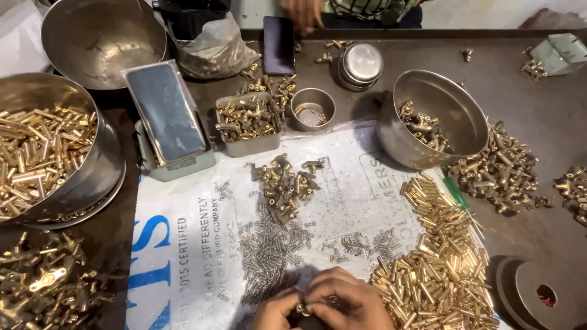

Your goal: Sorting and inspecting various small brass metal components at a workbench.

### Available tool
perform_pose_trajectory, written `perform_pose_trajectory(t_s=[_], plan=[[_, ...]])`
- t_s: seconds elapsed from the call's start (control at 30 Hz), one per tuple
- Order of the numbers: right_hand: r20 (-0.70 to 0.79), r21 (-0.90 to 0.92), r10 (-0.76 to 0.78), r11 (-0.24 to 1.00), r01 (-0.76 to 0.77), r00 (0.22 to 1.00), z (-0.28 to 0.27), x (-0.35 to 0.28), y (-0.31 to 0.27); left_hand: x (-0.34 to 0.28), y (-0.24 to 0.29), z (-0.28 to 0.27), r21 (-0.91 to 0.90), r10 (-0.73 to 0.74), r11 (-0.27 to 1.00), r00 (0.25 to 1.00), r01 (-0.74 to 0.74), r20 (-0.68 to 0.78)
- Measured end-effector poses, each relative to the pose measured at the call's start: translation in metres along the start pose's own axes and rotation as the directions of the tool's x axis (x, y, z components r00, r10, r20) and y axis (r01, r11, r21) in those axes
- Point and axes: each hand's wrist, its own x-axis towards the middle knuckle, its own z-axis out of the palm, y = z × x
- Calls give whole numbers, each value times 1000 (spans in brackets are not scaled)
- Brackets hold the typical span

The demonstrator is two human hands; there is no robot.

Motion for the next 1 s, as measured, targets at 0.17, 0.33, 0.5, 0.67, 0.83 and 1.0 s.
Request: perform_pose_trajectory(t_s=[0.17, 0.33, 0.5, 0.67, 0.83, 1.0], plan=[[10, 0, -34, 999, 34, 999, -4, -3, -4, 2, 3, 5, -349, -125, 927, 990, 138, 60], [-32, -142, -61, 988, 56, 998, -40, 5, -7, 19, 77, 4, -505, -573, 702, 819, 502, 17], [-270, -384, 178, 881, -276, 946, -83, 5, 4, 26, 78, -11, -429, -580, 786, 770, 445, -266], [-497, -628, -15, 697, -347, 868, -211, 35, 33, 28, 90, -38, -392, -524, 846, 698, 360, -489], [-612, -745, -148, 437, -503, 777, -335, 56, 115, 21, 80, -72, -263, -298, 952, 656, 154, -694], [-517, -856, -224, 121, -503, 826, -362, 76, 143, 17, 53, -109, -155, -197, 980, 500, 124, -843]])
